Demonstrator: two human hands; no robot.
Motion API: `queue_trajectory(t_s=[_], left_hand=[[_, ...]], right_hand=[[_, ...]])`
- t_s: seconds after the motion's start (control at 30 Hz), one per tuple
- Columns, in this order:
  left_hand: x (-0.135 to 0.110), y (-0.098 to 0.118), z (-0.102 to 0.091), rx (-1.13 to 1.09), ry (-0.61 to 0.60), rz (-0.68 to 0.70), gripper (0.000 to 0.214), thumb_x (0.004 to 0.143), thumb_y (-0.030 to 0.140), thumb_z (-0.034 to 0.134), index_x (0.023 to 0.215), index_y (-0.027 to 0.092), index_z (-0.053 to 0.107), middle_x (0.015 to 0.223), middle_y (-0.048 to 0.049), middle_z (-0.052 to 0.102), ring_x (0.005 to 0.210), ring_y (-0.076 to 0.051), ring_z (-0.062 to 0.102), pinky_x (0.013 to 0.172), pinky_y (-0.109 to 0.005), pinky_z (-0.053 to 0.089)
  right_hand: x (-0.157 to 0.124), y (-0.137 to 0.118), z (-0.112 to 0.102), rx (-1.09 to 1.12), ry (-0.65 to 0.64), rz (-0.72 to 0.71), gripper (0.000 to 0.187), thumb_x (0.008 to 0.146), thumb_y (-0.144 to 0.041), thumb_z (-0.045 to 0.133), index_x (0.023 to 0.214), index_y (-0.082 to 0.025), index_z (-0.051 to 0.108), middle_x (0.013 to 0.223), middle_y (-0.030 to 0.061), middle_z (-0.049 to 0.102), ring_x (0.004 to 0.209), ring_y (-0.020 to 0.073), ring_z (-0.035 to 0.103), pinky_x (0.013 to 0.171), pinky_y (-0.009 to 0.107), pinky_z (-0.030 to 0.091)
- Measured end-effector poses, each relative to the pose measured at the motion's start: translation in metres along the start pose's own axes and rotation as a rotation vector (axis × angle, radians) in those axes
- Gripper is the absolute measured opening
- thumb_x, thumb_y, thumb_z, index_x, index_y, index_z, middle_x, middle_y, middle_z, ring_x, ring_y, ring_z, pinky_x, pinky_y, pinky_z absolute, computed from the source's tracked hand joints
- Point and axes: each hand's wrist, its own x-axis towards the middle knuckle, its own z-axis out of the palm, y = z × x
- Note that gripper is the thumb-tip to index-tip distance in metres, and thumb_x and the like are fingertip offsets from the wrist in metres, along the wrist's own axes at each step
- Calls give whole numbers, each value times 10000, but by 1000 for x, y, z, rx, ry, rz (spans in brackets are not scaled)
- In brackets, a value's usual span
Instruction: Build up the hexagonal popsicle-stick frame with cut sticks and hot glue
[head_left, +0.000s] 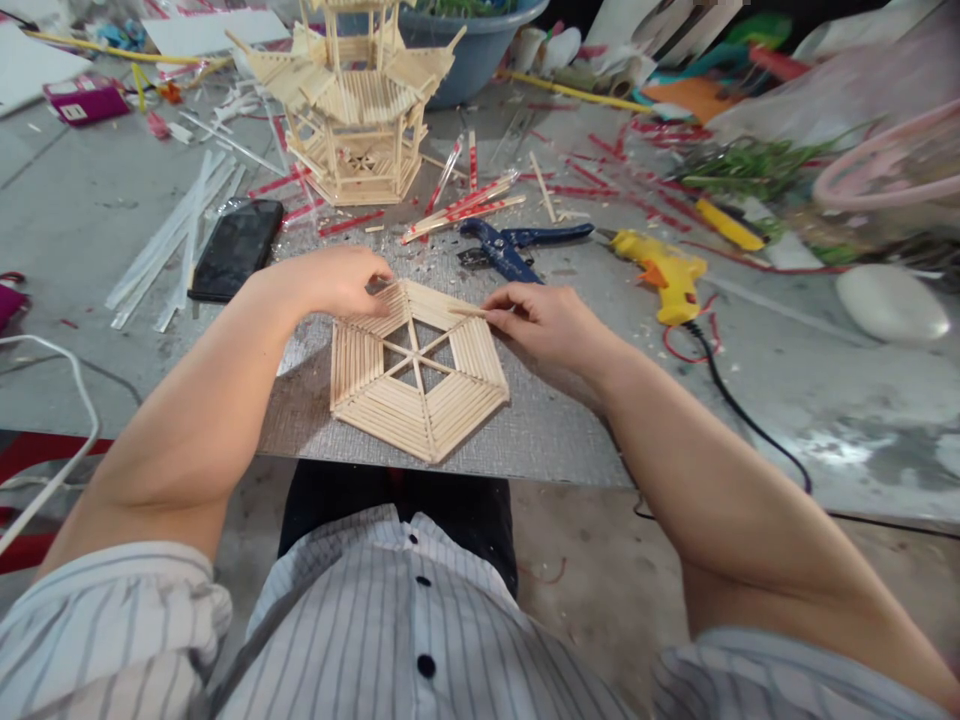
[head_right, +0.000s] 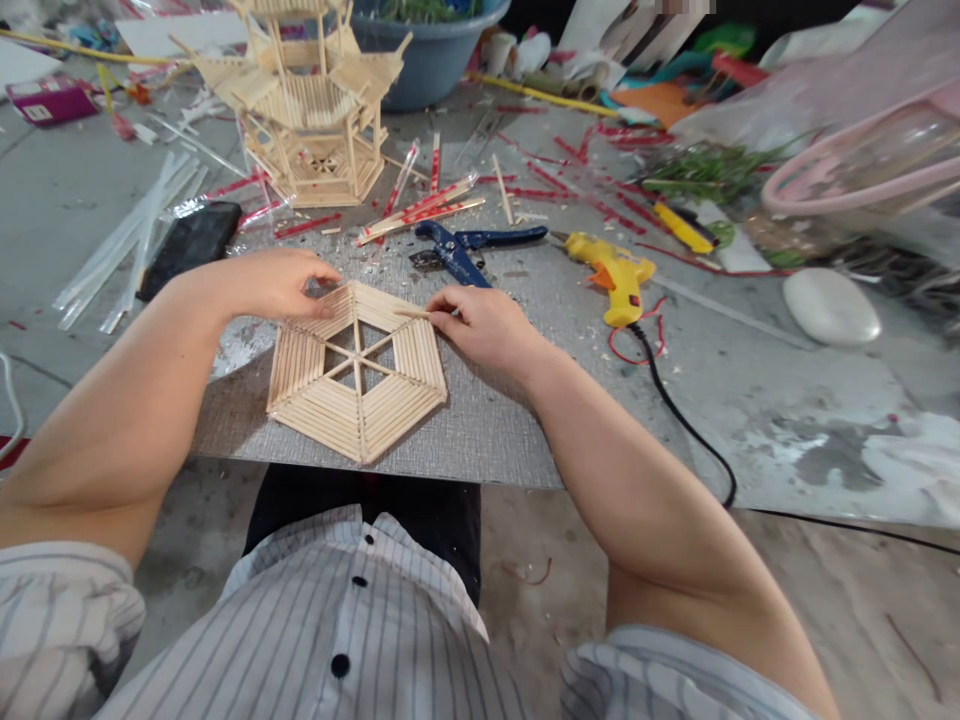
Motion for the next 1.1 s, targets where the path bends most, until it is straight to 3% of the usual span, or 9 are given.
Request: queue_trajectory(t_s=[0.13, 0.27, 0.43, 0.53, 0.67, 0.9, 1.1], left_hand=[[6, -6, 2, 16, -25, -75, 568, 778, 555, 533, 1194, 180, 629, 1123, -88, 655, 988, -255, 605, 862, -338, 413], [11, -7, 6, 10, 4, -113, 481, 775, 514, 540, 1110, 194, 668, 997, -60, 678, 936, -248, 629, 830, -335, 432], [11, -9, 8, -302, -50, -159, 410, 799, 433, 524, 1104, 189, 649, 776, -31, 672, 729, -188, 658, 697, -288, 464], [10, -12, 8, -347, -54, -179, 372, 804, 405, 518, 1055, 170, 660, 721, -31, 657, 634, -165, 639, 624, -268, 451], [12, -14, 9, -255, -13, -122, 362, 783, 407, 542, 1021, 174, 683, 750, -35, 671, 593, -148, 612, 602, -263, 427], [14, -15, 10, -156, -5, 0, 461, 779, 442, 542, 1167, 230, 674, 765, -27, 692, 640, -156, 606, 668, -276, 415], [14, -8, 10, -133, 55, -30, 435, 803, 358, 526, 1199, 239, 663, 970, -34, 723, 856, -177, 626, 786, -271, 406]], right_hand=[[0, -6, -2, -33, -37, 66, 170, 865, -302, 531, 919, -213, 667, 894, 73, 708, 735, 196, 606, 673, 327, 431], [-1, -12, -3, -39, -61, 144, 211, 857, -321, 537, 982, -203, 659, 877, 74, 697, 741, 197, 603, 673, 321, 421], [-3, -17, -4, -88, -113, 221, 343, 845, -371, 545, 1112, -177, 641, 784, 61, 663, 687, 191, 575, 629, 308, 381], [-2, -19, -5, -85, -141, 242, 383, 854, -403, 525, 1139, -178, 648, 741, 53, 647, 632, 176, 544, 603, 300, 363], [-1, -19, -6, -84, -142, 261, 388, 843, -417, 537, 1131, -193, 668, 734, 53, 643, 635, 175, 541, 601, 296, 359], [-1, -16, -5, -76, -138, 253, 383, 837, -425, 543, 1110, -193, 679, 743, 56, 649, 640, 175, 539, 606, 295, 364], [-1, -16, -6, -75, -145, 235, 394, 844, -437, 533, 1109, -183, 676, 769, 63, 667, 647, 176, 548, 607, 292, 361]])
